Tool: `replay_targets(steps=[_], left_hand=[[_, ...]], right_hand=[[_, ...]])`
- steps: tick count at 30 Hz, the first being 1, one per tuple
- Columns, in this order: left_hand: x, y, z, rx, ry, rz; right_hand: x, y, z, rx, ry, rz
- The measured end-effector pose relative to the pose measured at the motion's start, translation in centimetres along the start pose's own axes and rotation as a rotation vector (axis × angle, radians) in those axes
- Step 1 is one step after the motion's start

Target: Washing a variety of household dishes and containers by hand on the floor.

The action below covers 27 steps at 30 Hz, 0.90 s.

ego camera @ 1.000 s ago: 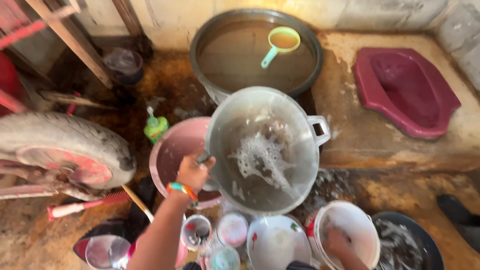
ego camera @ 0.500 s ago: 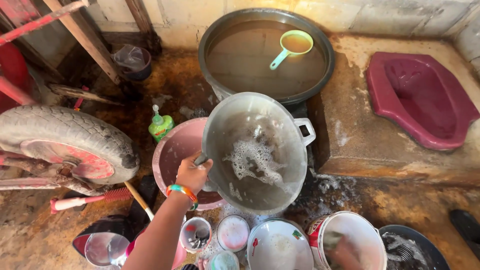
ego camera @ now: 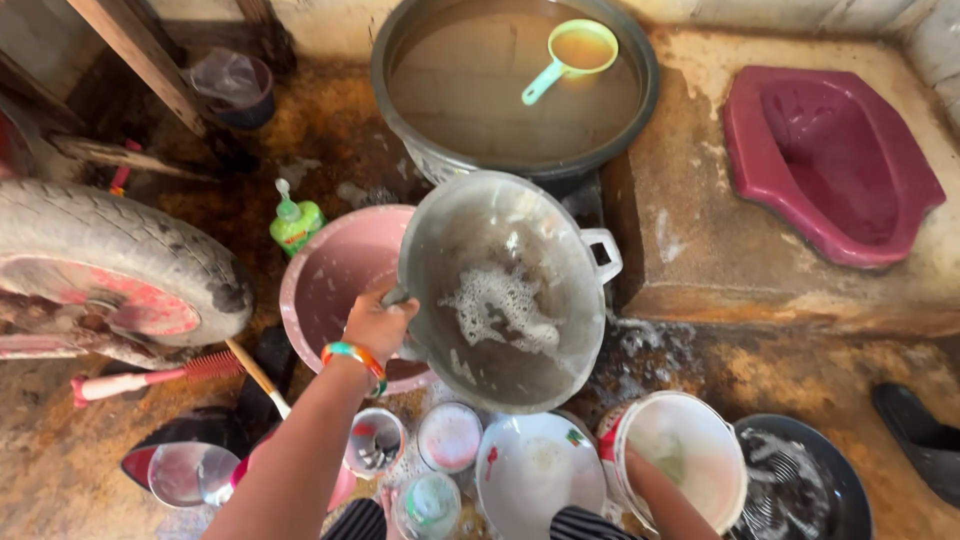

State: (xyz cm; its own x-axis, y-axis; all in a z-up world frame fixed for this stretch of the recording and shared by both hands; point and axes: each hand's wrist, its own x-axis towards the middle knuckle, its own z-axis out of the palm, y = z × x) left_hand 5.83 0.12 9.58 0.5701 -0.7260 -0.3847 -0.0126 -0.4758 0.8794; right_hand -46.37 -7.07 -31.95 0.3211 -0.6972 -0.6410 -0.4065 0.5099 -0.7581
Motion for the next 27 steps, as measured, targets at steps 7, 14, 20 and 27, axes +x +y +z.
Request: replay_targets(steps=[7,14,20,27], left_hand=[[0.2,-0.8,2.7,-0.196,-0.049,0.021],[-5.7,1.8,6.8,0.108,0.168,0.452],[-9.4,3.4,7.3,0.110,0.373,0.461],[-10.3,6.4,4.7,0.072,0.344,0.418]], right_hand=[[-10.6,-14.6,-2.0,0.320,0.099,0.228],[-21.7,-41.4,12.7,-0.130,0.004,-0.303],[-15.3,-46.9,23.1,-0.142,-0.107,-0.803],[-2.2,-41.9,22.1,-0.516,0.176,-0.873]])
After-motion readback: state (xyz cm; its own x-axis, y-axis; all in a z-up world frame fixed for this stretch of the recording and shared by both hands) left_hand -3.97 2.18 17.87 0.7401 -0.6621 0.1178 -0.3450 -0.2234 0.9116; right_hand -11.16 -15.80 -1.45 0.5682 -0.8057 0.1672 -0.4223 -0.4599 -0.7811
